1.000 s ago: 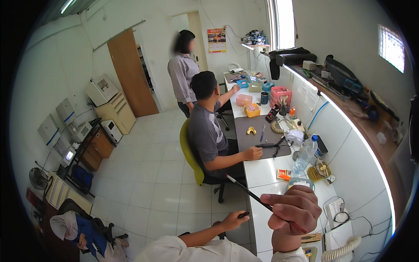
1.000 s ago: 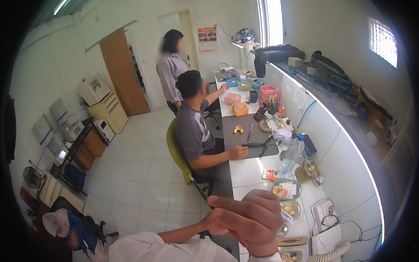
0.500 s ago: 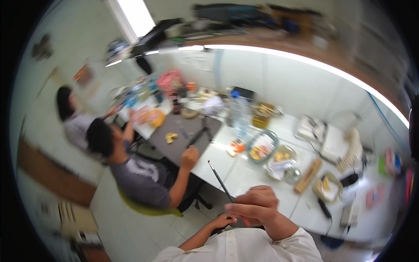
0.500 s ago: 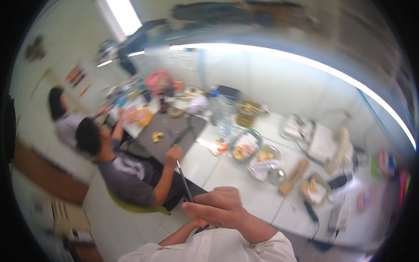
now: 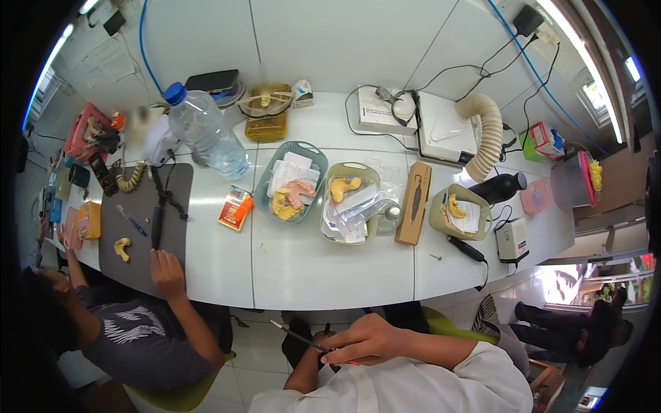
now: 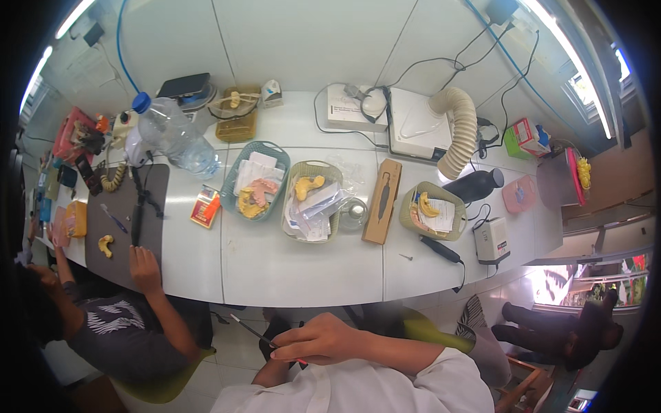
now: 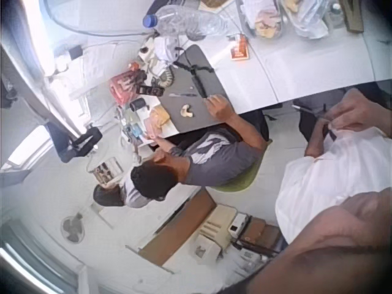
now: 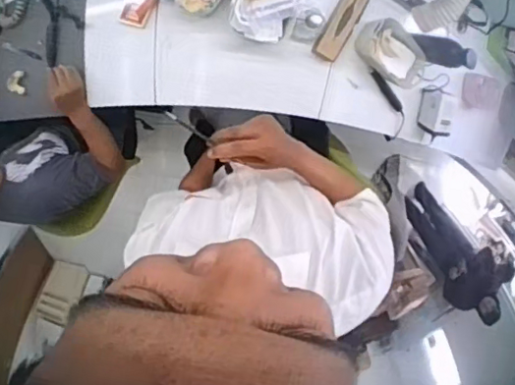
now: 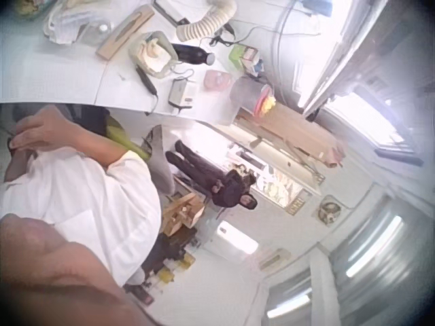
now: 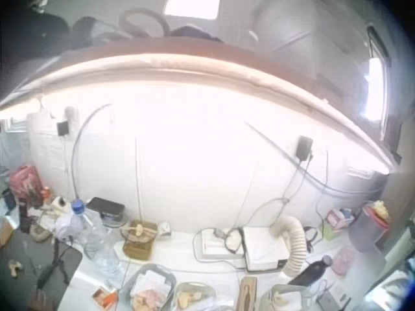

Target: The person uses a fine brush to apply red paint to a small yellow dental mold. They dip the brush into a small container of paint and carefully color specific areas of the mold while holding it in their left hand. The task involves precise hand movements to apply the paint to the object's surface.

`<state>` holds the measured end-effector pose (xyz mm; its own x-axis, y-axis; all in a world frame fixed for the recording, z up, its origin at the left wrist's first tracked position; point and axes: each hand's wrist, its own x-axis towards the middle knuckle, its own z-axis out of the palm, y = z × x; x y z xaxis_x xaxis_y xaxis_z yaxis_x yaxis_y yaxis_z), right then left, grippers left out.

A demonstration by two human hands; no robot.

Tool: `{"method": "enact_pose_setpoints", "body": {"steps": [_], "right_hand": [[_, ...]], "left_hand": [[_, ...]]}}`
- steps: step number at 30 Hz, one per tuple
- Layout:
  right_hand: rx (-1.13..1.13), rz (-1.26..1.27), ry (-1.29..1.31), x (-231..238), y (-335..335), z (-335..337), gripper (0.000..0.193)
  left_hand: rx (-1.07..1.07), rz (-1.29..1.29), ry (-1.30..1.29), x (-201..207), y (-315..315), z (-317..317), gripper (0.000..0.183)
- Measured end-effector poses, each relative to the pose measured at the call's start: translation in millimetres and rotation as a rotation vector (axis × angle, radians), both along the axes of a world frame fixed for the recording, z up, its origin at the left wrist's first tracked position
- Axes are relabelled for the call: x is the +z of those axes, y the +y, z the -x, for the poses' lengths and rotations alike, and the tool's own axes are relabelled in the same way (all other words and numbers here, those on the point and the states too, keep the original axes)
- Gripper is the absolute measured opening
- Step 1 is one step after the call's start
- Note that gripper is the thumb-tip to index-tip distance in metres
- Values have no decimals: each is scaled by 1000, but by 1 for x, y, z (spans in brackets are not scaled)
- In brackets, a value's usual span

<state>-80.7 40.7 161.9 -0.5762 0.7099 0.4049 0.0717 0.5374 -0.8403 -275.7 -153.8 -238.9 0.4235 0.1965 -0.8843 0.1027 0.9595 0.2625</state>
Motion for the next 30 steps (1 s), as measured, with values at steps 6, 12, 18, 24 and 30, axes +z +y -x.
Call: {"method": "enact_pose_setpoints", "body": {"steps": [6, 12, 18, 24, 30], "right_hand": [[39, 198, 72, -58, 5, -14, 28], [35, 853, 499, -109, 28, -44, 24], [-30, 993, 609, -150, 28, -61, 26], [91, 962, 602, -152, 46, -61, 25], [81, 902, 513, -151, 52, -59, 23]], "left_hand": [[361, 333, -116, -51, -49, -54, 38], [566, 558, -252, -100, -94, -102, 41], [515, 644, -212, -122, -127, -109, 48], [382, 646, -76, -141, -132, -122, 64], [373, 586, -66, -138, -82, -138, 63]]}}
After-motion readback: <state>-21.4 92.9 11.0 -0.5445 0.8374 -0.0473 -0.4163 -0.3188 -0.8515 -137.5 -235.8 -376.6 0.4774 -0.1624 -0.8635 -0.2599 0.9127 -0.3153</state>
